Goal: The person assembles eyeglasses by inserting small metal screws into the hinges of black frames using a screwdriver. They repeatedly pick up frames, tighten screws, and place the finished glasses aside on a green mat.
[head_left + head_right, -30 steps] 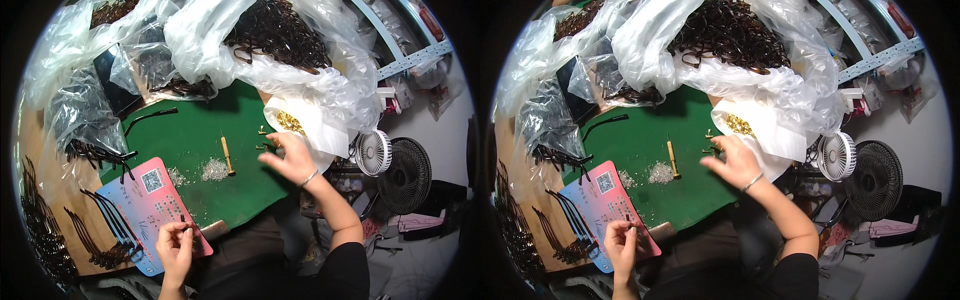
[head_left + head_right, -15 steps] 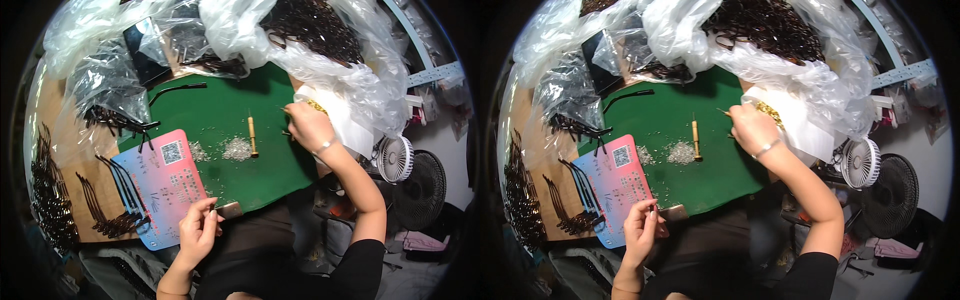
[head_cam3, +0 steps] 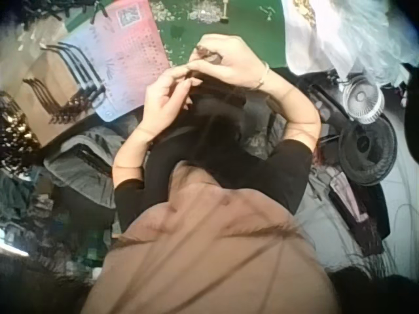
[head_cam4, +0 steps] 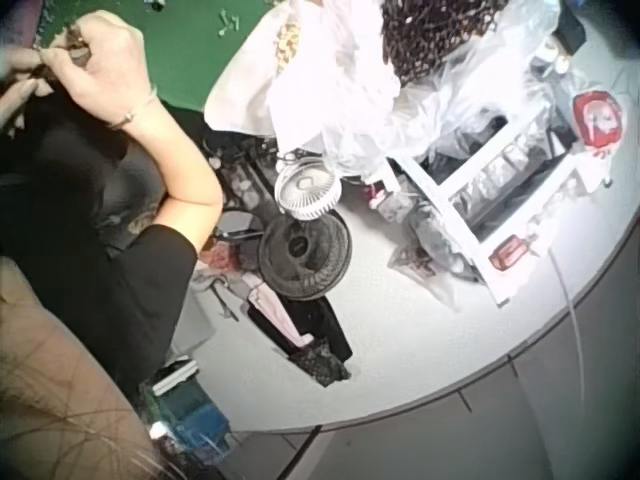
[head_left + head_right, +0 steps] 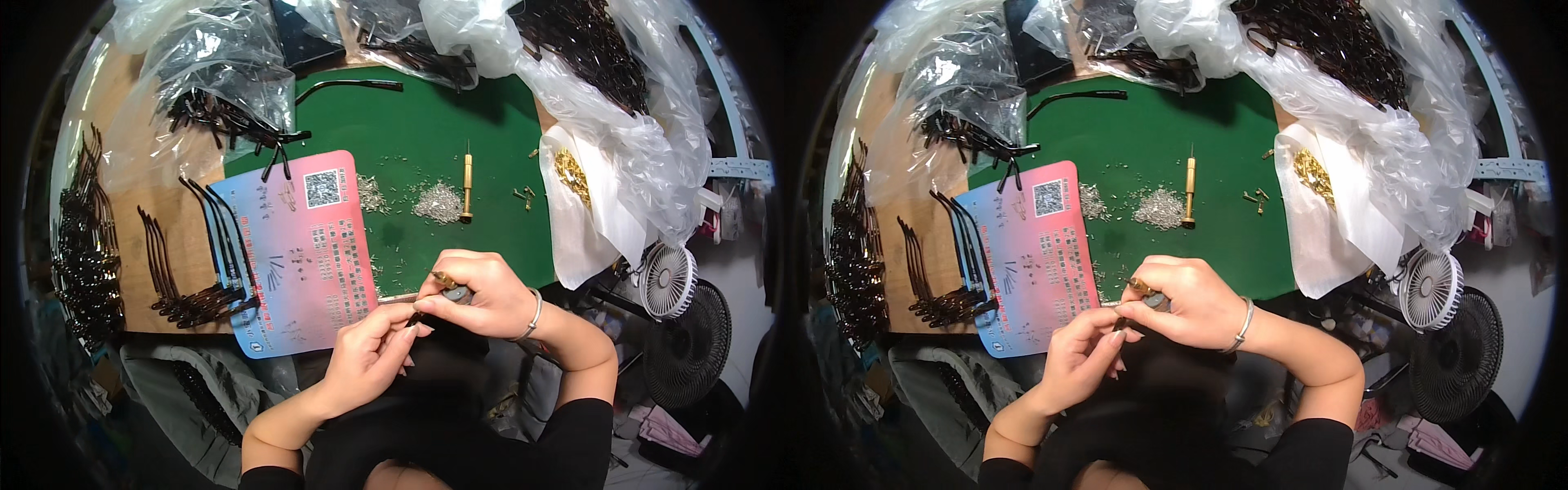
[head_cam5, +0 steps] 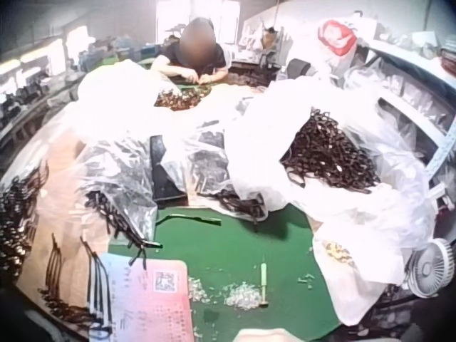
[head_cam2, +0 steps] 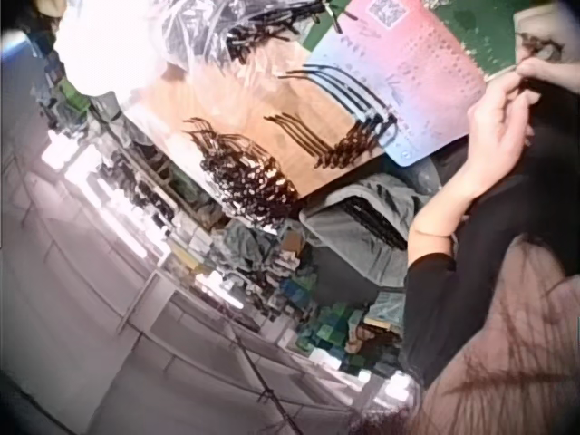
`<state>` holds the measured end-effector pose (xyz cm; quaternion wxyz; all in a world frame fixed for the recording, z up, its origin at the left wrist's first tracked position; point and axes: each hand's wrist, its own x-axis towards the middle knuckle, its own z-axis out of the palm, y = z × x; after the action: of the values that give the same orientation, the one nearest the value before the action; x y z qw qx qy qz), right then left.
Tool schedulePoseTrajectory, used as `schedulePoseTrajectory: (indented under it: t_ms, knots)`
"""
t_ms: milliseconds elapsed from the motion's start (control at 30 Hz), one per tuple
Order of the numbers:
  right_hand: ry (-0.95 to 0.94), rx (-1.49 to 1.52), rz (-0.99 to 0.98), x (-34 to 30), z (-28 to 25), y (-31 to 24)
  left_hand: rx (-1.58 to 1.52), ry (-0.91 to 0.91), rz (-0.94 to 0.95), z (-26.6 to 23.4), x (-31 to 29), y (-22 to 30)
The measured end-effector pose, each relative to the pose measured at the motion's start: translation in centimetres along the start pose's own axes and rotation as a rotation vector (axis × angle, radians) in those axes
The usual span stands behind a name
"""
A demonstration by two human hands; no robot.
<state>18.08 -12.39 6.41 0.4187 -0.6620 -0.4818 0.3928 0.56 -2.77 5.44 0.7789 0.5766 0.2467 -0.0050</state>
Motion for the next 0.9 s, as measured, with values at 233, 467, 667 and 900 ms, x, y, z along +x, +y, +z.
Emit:
schedulePoseTrajectory:
  t_ms: [233, 467, 667, 900]
  knots:
    - [0.051, -0.134, 0.003, -0.7, 1.3, -0.6, -0.032, 0.061, 0.018, 0.2, 0.1, -1.0]
    - [-0.263, 0.553, 0.286, -0.6, -0.6, 0.5, 0.765, 0.155, 0.770, -0.7, 0.4, -1.0]
    - [-0.184, 0.405, 0.066, -1.7, 0.6, 2.0, 0.937, 0.132, 1.064, -2.2, 0.4, -0.6]
    - [-0.168, 0.292, -0.032, -1.3, 1.1, 2.2, 0.836, 0.117, 0.888, -2.0, 0.2, -1.7]
